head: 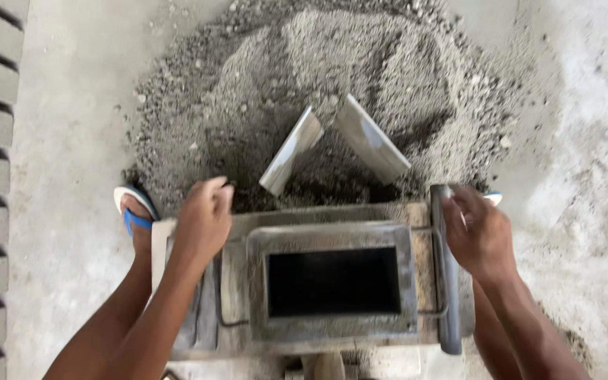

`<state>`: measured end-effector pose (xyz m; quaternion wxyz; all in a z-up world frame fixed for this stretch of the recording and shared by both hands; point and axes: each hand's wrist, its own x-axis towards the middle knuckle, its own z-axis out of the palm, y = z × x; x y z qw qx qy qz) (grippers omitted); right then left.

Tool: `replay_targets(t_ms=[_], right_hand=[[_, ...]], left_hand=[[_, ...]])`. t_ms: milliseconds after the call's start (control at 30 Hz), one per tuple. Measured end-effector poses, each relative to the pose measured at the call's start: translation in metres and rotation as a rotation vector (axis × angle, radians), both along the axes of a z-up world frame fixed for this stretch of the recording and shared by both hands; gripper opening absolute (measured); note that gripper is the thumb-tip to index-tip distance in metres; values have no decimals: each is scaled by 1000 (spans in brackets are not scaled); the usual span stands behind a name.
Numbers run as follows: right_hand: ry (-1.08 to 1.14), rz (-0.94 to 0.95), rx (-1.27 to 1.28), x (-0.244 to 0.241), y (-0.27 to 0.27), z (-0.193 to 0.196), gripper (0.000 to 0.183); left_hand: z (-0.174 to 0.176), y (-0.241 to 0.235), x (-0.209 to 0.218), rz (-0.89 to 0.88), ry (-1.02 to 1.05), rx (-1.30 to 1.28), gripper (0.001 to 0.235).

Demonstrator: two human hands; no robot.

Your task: The person scoops cement into a metal mold, levels it with a trowel, and then flips the mold to release a formed brick. This process is repeated multiple times, with the finished bricks being stacked nearby.

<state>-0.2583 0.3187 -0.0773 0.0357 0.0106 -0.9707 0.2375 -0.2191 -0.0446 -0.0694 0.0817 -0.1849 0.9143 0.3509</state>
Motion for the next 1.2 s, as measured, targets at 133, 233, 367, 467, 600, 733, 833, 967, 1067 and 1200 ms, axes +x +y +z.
replay_targets(t_ms=[133, 233, 367, 467, 600, 733, 833, 967, 1067, 1200], right_hand=[[-86, 97, -102, -100, -47, -10, 33], [-292, 165, 86, -138, -75, -55, 45], [-416, 172, 72, -155, -73, -101, 32], [514, 494, 324, -185, -27, -97, 20], [-40, 229, 223, -241, -32, -96, 13], [-256, 164, 312, -236, -70, -118, 30], [-266, 196, 106, -189, -80, -109, 25], [-228, 376, 148, -151, -89, -57, 12], [-250, 285, 258, -142, -45, -67, 17], [-166, 245, 295, -135, -31, -120, 15]], left_hand=[[-83, 17, -105, -242, 34, -17, 43], [-125, 34, -131, -312, -75, -9, 46], [-124, 46, -132, -308, -129, 46, 40], [-35, 23, -171, -278, -95, -19, 40], [-106, -3, -253, -529, 124, -313, 27], [-132, 8, -251, -708, 151, -271, 19], [-125, 20, -207, -731, 105, -166, 21], [-115, 11, -162, -748, -9, -84, 22], [-89, -36, -130, -570, -71, -161, 24], [-142, -74, -83, -518, -59, -374, 31]])
